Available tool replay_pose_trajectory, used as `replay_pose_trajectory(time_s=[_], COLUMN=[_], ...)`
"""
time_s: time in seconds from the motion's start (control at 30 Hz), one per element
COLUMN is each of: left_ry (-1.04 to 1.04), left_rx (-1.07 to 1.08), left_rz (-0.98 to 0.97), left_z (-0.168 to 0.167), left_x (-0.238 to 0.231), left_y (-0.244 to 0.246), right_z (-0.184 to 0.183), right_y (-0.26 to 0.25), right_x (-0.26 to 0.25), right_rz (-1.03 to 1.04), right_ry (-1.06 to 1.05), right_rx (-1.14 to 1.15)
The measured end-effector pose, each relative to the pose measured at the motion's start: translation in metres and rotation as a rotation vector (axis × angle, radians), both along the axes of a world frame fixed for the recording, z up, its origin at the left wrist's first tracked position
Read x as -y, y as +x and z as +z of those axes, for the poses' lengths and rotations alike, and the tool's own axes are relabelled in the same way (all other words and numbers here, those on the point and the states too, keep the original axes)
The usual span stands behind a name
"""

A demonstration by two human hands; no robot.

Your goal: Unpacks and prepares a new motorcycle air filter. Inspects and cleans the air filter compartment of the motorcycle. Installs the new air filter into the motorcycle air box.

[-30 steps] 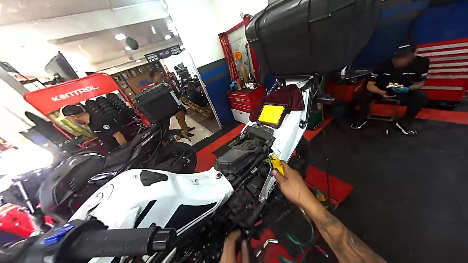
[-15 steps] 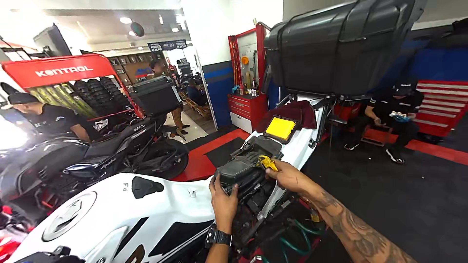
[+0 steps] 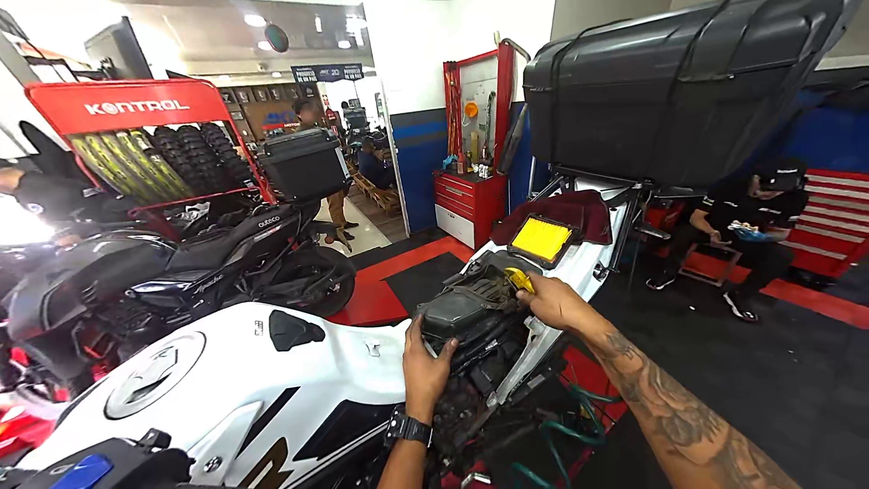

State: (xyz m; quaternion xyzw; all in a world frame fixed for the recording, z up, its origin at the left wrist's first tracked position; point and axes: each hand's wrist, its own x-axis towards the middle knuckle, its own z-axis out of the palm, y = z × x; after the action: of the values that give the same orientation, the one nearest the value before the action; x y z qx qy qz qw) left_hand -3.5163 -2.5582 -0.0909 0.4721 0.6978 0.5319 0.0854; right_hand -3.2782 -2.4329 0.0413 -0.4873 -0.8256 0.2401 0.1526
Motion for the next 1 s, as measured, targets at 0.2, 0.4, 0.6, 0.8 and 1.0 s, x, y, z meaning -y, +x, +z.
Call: replay_pose_trajectory(time_s=[0.2, 0.4, 0.6, 0.8, 1.0], left_ry=[-0.023, -0.018, -0.013, -0.004, 0.015], left_rx=[0.038, 0.062, 0.080, 0.063, 0.076], left_rz=[-0.017, -0.031, -0.054, -0.051, -0.034], left_z=[0.001, 0.001, -0.002, -0.001, 0.001], left_x=[0.000, 0.003, 0.004, 0.002, -0.001], left_y=[-0.001, -0.002, -0.004, -0.003, -0.003], right_z=[0.013, 0.014, 0.011, 0.002, -0.017], right_y=[-0.030, -0.059, -0.065, -0.024, 0.019], right_x=[0.000, 0.004, -0.007, -0.001, 0.023], right_rz=[0.137, 0.184, 0.212, 0.259, 0.197], right_ry=[0.055, 0.076, 0.100, 0.054, 0.079], right_rx=[0.039, 0.072, 0.038, -0.071, 0.052])
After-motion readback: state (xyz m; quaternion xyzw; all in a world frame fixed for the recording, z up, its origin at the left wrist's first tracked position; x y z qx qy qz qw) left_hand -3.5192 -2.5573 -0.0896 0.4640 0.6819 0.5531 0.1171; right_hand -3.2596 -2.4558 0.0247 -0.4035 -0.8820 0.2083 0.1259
